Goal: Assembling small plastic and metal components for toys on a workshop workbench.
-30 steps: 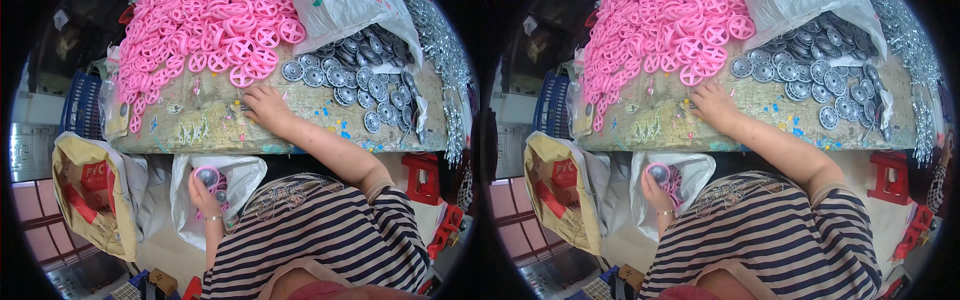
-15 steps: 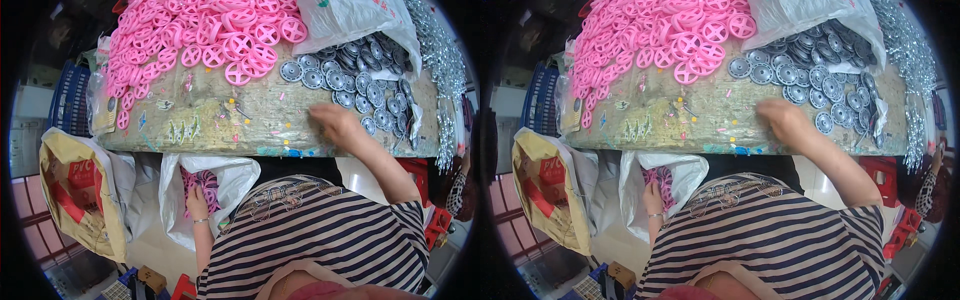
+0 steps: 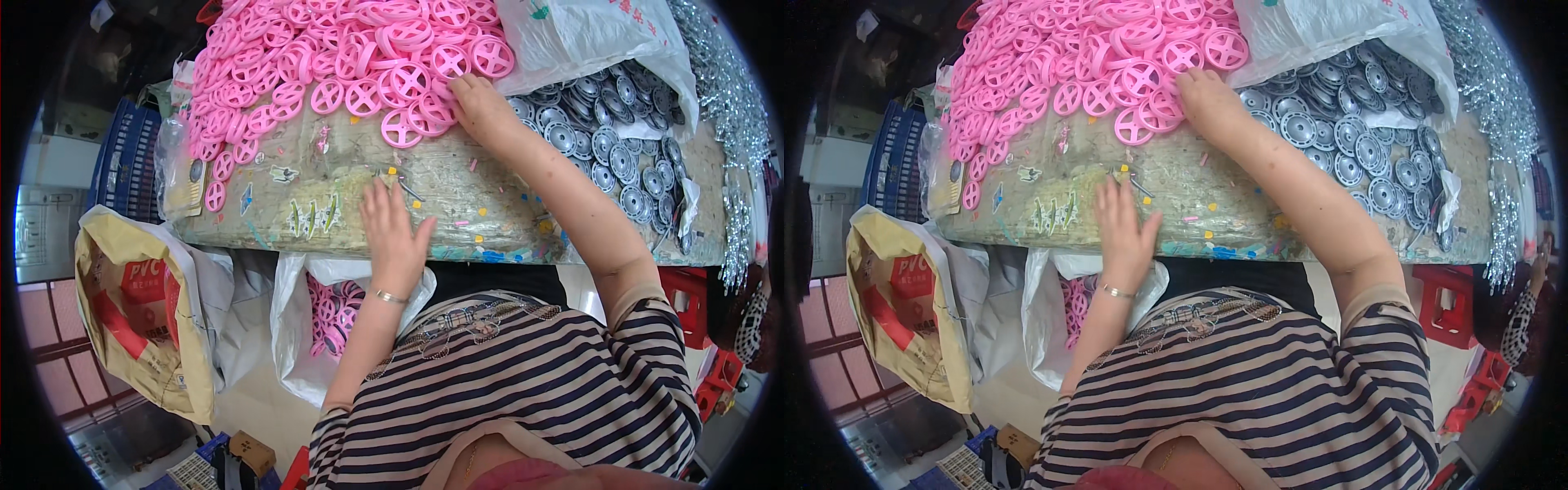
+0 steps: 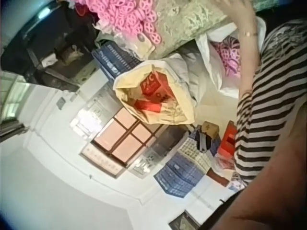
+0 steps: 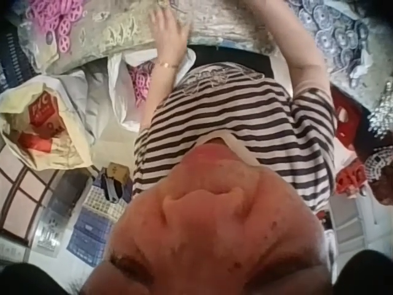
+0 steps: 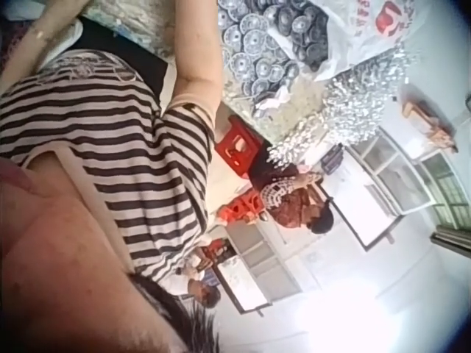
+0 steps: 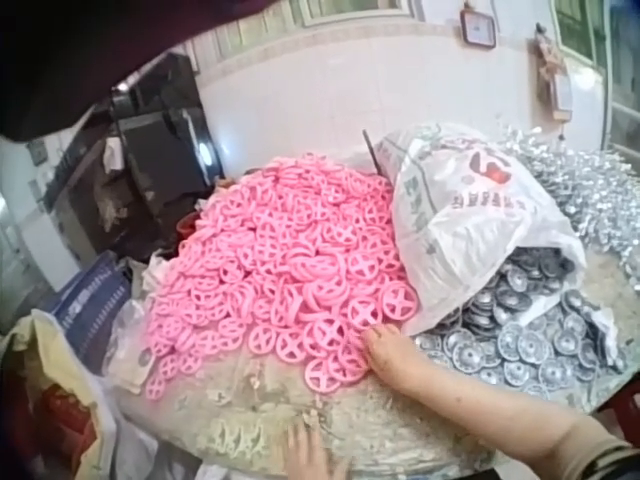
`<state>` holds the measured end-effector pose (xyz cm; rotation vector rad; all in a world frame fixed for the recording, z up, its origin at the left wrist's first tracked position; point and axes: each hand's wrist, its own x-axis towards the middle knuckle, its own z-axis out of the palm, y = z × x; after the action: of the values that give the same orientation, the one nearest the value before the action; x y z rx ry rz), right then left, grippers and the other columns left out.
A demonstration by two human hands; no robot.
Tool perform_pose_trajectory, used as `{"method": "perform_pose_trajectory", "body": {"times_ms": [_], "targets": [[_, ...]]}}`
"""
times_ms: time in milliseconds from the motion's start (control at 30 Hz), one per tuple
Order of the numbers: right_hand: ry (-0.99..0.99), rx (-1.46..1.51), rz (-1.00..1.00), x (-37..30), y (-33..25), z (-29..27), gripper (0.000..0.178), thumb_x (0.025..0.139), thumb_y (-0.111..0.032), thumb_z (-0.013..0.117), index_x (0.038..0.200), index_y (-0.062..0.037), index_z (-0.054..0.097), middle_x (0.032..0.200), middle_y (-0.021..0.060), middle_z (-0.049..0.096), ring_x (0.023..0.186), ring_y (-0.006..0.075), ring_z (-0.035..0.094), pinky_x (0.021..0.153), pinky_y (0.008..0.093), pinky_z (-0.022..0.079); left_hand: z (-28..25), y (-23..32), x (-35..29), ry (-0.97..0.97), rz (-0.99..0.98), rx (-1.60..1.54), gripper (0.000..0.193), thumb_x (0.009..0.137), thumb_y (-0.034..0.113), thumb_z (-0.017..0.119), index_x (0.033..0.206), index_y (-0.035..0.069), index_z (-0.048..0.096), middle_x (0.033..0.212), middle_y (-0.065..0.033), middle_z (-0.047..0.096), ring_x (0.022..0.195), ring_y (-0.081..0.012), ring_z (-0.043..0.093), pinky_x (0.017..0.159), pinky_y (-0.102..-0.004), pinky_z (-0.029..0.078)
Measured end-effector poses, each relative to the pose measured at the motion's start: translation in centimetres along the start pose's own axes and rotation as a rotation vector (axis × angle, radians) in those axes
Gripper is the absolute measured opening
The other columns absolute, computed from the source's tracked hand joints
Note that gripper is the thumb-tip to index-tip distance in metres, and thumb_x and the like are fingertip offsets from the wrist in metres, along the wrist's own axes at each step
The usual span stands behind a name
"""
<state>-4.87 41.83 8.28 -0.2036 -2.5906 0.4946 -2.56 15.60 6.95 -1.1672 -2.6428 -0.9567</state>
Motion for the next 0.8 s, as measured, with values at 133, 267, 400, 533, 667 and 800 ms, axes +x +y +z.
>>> {"method": "perform_pose_trajectory", "body": {"times_ms": [133, 267, 400, 533, 667, 800], "targets": [[0.026, 0.080, 0.047, 0.2, 0.7, -2.9, 0.022, 0.087, -0.011, 0.056, 0.105, 0.0017, 0.057, 0.096, 0.0210, 0.062, 0.088, 0.0391, 0.059, 0.076, 0.0424, 0.048, 2.9, 3.0, 2.4, -0.151, 0.099, 0.198, 0.069, 0.088, 0.039, 0.056, 0.135, -0.008, 0.035, 0.144, -0.0256, 0.031, 0.138, -0.0367, 0.022, 0.113, -0.0463, 0.016], [0.092, 0.268, 0.127, -1.0, -2.1, -7.5, 0.021, 0.092, -0.014, 0.054, 0.108, -0.0007, 0.056, 0.091, 0.0201, 0.063, 0.078, 0.0356, 0.060, 0.069, 0.0361, 0.047, 4.8, 6.5, 2.9, -0.388, 0.407, -0.195, 0.069, 0.091, 0.040, 0.052, 0.137, -0.007, 0.032, 0.142, -0.0268, 0.032, 0.137, -0.0385, 0.025, 0.112, -0.0463, 0.019], [0.043, 0.367, 0.151, -4.3, -4.8, -9.2, 0.023, 0.091, -0.011, 0.055, 0.112, -0.0004, 0.055, 0.091, 0.0189, 0.063, 0.078, 0.0342, 0.060, 0.070, 0.0352, 0.048, 4.3, 6.3, 3.3, -0.263, 0.144, -0.736, 0.062, 0.095, 0.036, 0.046, 0.138, -0.007, 0.031, 0.141, -0.0259, 0.035, 0.136, -0.0363, 0.029, 0.111, -0.0462, 0.023], [-0.168, 0.272, -0.132, -7.3, -7.1, -8.1, 0.028, 0.083, -0.008, 0.063, 0.110, -0.0027, 0.059, 0.095, 0.0169, 0.064, 0.089, 0.0324, 0.063, 0.076, 0.0402, 0.049, 1.5, 3.9, 4.9, -0.064, -0.434, -1.648, 0.046, 0.100, 0.023, 0.041, 0.137, -0.003, 0.034, 0.132, -0.0196, 0.046, 0.121, -0.0284, 0.048, 0.100, -0.0414, 0.043], [-0.177, 0.489, -0.142, -8.5, -6.8, -5.7, 0.028, 0.082, -0.013, 0.065, 0.109, -0.0040, 0.061, 0.097, 0.0147, 0.065, 0.089, 0.0311, 0.063, 0.078, 0.0399, 0.050, 1.7, 2.8, 4.0, -0.156, -0.624, -1.618, 0.040, 0.100, 0.016, 0.041, 0.137, 0.001, 0.034, 0.123, -0.0142, 0.053, 0.105, -0.0230, 0.059, 0.083, -0.0352, 0.055], [0.037, 0.021, -0.112, -6.0, -3.0, -5.7, 0.035, 0.081, -0.018, 0.066, 0.111, -0.0025, 0.059, 0.112, 0.0147, 0.059, 0.100, 0.0333, 0.055, 0.086, 0.0390, 0.045, 1.2, 2.9, 3.8, -0.129, -0.666, -1.469, 0.036, 0.099, 0.013, 0.040, 0.133, 0.001, 0.038, 0.122, -0.0136, 0.053, 0.105, -0.0254, 0.060, 0.082, -0.0420, 0.057]]}}
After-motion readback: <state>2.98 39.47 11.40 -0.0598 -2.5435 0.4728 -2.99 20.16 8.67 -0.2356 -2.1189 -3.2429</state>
